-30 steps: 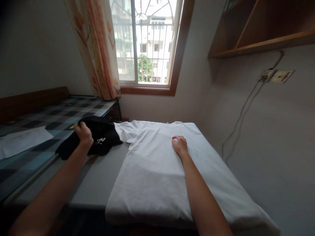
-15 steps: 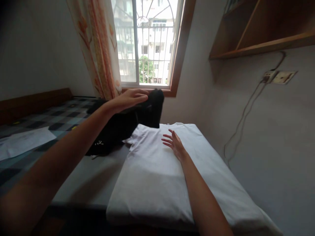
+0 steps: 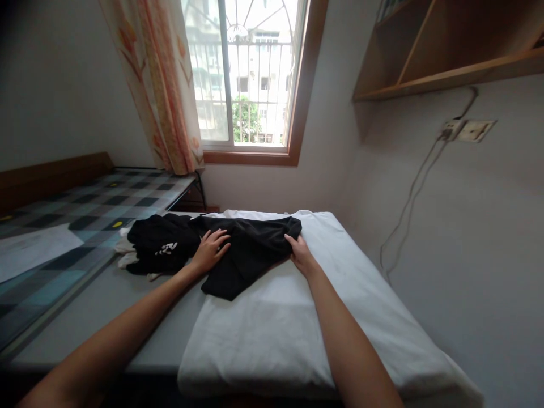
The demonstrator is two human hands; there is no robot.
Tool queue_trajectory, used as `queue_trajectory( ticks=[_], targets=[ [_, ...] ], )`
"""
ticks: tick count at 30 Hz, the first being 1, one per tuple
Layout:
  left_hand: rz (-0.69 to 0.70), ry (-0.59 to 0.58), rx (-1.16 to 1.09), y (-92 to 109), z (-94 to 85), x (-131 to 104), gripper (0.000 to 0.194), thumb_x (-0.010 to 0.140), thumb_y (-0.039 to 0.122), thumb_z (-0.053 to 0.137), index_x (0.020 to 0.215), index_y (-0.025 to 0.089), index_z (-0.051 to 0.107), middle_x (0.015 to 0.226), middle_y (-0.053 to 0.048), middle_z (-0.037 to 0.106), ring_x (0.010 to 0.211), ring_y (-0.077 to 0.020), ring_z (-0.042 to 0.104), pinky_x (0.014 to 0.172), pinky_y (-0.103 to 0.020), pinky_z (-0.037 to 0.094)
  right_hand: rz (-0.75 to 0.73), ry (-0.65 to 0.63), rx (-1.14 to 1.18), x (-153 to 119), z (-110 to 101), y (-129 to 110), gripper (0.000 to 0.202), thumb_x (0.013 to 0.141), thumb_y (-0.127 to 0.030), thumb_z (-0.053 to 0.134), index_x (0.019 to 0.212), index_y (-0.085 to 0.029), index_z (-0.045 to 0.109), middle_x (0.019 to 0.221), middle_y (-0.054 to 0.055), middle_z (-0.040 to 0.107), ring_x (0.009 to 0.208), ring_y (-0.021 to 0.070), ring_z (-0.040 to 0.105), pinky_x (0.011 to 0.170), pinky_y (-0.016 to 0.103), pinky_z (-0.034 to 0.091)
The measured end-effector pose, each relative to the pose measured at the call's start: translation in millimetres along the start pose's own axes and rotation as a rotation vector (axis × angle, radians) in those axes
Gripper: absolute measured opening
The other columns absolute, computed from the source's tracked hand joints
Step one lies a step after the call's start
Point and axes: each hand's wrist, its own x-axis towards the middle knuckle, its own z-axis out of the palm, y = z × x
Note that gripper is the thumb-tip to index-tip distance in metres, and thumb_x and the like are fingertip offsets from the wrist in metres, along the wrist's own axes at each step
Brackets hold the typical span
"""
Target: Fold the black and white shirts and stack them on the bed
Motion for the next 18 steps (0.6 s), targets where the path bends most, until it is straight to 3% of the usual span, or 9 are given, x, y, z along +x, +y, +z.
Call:
queue_trajectory(
  ticks=[2, 7, 12, 18],
  targets=[
    [0.01, -0.002, 0.023, -2, 7.5, -9, 0.035, 0.097, 0.037, 0.043, 0.122, 0.022, 0.063, 0.139, -0.009, 0.057, 0.137, -0.0267, 0.043, 0.118, -0.054, 0.022, -0.105, 0.06, -0.137, 2, -3, 2, 0.032, 0.072, -0.033, 0.068, 0.101, -0.022, 0.063, 0.101, 0.006, 0.074, 0.096, 0.026, 0.069, 0.089, 0.044, 0.056],
    [0.017, -0.024, 0.025, -2, 8.7, -13, 0.035, 0.096, 0.032, 0.043, 0.123, 0.022, 0.063, 0.138, -0.008, 0.057, 0.136, -0.0268, 0.043, 0.118, -0.055, 0.022, -0.443, 0.201, -0.731, 5, -11, 4, 0.035, 0.072, -0.042, 0.063, 0.097, -0.017, 0.066, 0.101, 0.012, 0.073, 0.098, 0.0314, 0.065, 0.092, 0.048, 0.05],
    [0.02, -0.036, 0.024, -2, 6.7, -14, 0.035, 0.095, 0.032, 0.044, 0.123, 0.021, 0.063, 0.138, -0.009, 0.058, 0.136, -0.0273, 0.044, 0.118, -0.055, 0.022, -0.437, 0.193, -0.925, 3, -11, 6, 0.038, 0.076, -0.044, 0.056, 0.099, -0.015, 0.065, 0.101, 0.016, 0.072, 0.095, 0.0321, 0.066, 0.086, 0.046, 0.052],
    [0.032, -0.058, 0.04, -2, 5.1, -15, 0.036, 0.095, 0.03, 0.043, 0.124, 0.02, 0.062, 0.138, -0.011, 0.058, 0.137, -0.0271, 0.043, 0.118, -0.054, 0.022, -0.421, 0.143, -0.993, 1, -11, 8, 0.038, 0.078, -0.042, 0.055, 0.104, -0.015, 0.063, 0.106, 0.016, 0.071, 0.098, 0.0322, 0.066, 0.087, 0.045, 0.052]
  ],
)
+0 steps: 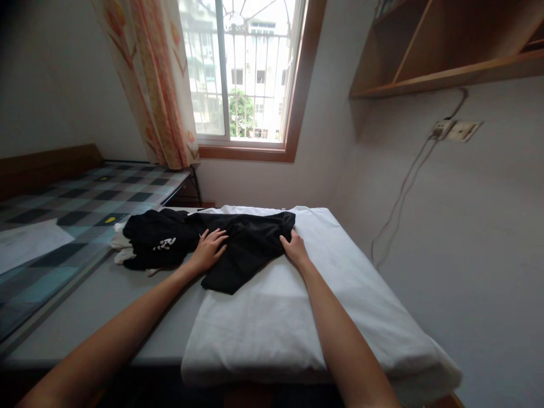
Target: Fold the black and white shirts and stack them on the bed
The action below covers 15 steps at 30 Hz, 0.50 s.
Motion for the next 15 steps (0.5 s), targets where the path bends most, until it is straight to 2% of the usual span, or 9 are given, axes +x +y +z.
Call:
queue_trajectory(
  ticks=[6, 15],
  targets=[
    [0.007, 0.002, -0.006, 0.6, -1.6, -0.1, 0.037, 0.094, 0.03, 0.044, 0.124, 0.021, 0.062, 0.137, -0.01, 0.058, 0.136, -0.0261, 0.043, 0.118, -0.054, 0.022, 0.006, -0.023, 0.02, -1.0, -0.3, -2.2, 0.036, 0.079, -0.039, 0.057, 0.107, -0.016, 0.064, 0.108, 0.015, 0.071, 0.099, 0.0315, 0.066, 0.091, 0.046, 0.05],
    [0.013, 0.001, -0.013, -0.6, -1.0, -0.5, 0.036, 0.093, 0.03, 0.044, 0.123, 0.021, 0.062, 0.138, -0.011, 0.057, 0.136, -0.0262, 0.043, 0.118, -0.054, 0.022, 0.059, -0.002, 0.15, -2.9, -1.9, -7.8, 0.03, 0.074, -0.036, 0.065, 0.099, -0.02, 0.066, 0.101, 0.01, 0.072, 0.097, 0.0301, 0.065, 0.094, 0.046, 0.048]
  ],
)
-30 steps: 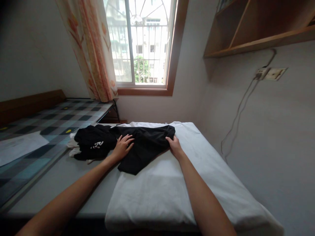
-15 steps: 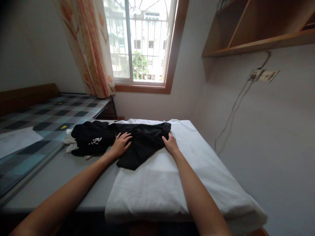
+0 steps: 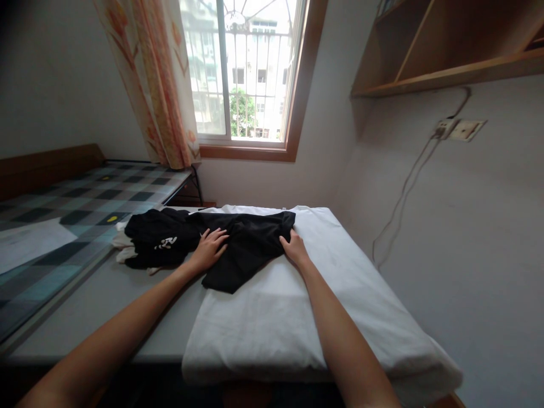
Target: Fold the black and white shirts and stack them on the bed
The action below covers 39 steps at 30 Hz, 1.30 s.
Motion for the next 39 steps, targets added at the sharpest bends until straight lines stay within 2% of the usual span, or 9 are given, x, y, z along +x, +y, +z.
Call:
queue_trajectory(
  ticks=[10, 25, 31, 33, 36, 39],
  targets=[
    [0.002, -0.017, 0.02, 0, -1.0, 0, 0.037, 0.094, 0.029, 0.044, 0.124, 0.018, 0.061, 0.139, -0.012, 0.057, 0.137, -0.0263, 0.043, 0.118, -0.052, 0.021, -0.008, -0.012, -0.019, 0, 1, -1, 0.037, 0.075, -0.035, 0.063, 0.107, -0.017, 0.066, 0.11, 0.014, 0.07, 0.103, 0.0321, 0.064, 0.095, 0.047, 0.048],
    [0.003, 0.001, -0.017, -1, -1.2, -1, 0.036, 0.093, 0.029, 0.045, 0.124, 0.022, 0.062, 0.138, -0.01, 0.057, 0.137, -0.0261, 0.043, 0.118, -0.053, 0.022, -0.005, 0.005, 0.04, 0, 1, 2, 0.03, 0.072, -0.036, 0.066, 0.098, -0.021, 0.066, 0.099, 0.009, 0.072, 0.096, 0.0296, 0.065, 0.095, 0.046, 0.048],
    [0.01, -0.008, -0.002, -1, -0.5, -1, 0.037, 0.093, 0.029, 0.044, 0.124, 0.02, 0.061, 0.138, -0.011, 0.057, 0.137, -0.026, 0.043, 0.118, -0.053, 0.022, -0.015, -0.016, -0.021, -1, 3, 3, 0.033, 0.074, -0.039, 0.063, 0.1, -0.019, 0.066, 0.102, 0.012, 0.071, 0.097, 0.0305, 0.065, 0.093, 0.047, 0.048],
    [0.008, -0.007, -0.017, -1, -0.5, 0, 0.036, 0.092, 0.029, 0.045, 0.123, 0.02, 0.061, 0.137, -0.011, 0.058, 0.136, -0.026, 0.044, 0.118, -0.053, 0.022, -0.026, -0.001, 0.026, 1, 4, 2, 0.033, 0.073, -0.042, 0.064, 0.096, -0.018, 0.067, 0.1, 0.012, 0.071, 0.095, 0.0299, 0.064, 0.092, 0.046, 0.048],
    [-0.024, 0.039, -0.072, 1, -4.3, 2, 0.034, 0.091, 0.028, 0.047, 0.121, 0.02, 0.062, 0.132, -0.01, 0.061, 0.129, -0.025, 0.05, 0.117, -0.052, 0.025, -0.004, 0.138, 0.251, 10, 1, 5, 0.036, 0.078, -0.049, 0.059, 0.092, -0.017, 0.066, 0.097, 0.01, 0.072, 0.091, 0.0261, 0.064, 0.088, 0.042, 0.05],
    [-0.11, 0.202, -0.131, 2, -14.4, 4, 0.029, 0.092, 0.028, 0.047, 0.114, 0.021, 0.063, 0.125, -0.009, 0.065, 0.119, -0.0239, 0.057, 0.114, -0.048, 0.031, 0.034, 0.401, 0.411, 24, -12, 17, 0.042, 0.084, -0.053, 0.05, 0.098, -0.017, 0.065, 0.097, 0.007, 0.071, 0.092, 0.0226, 0.064, 0.085, 0.038, 0.051]
  ],
)
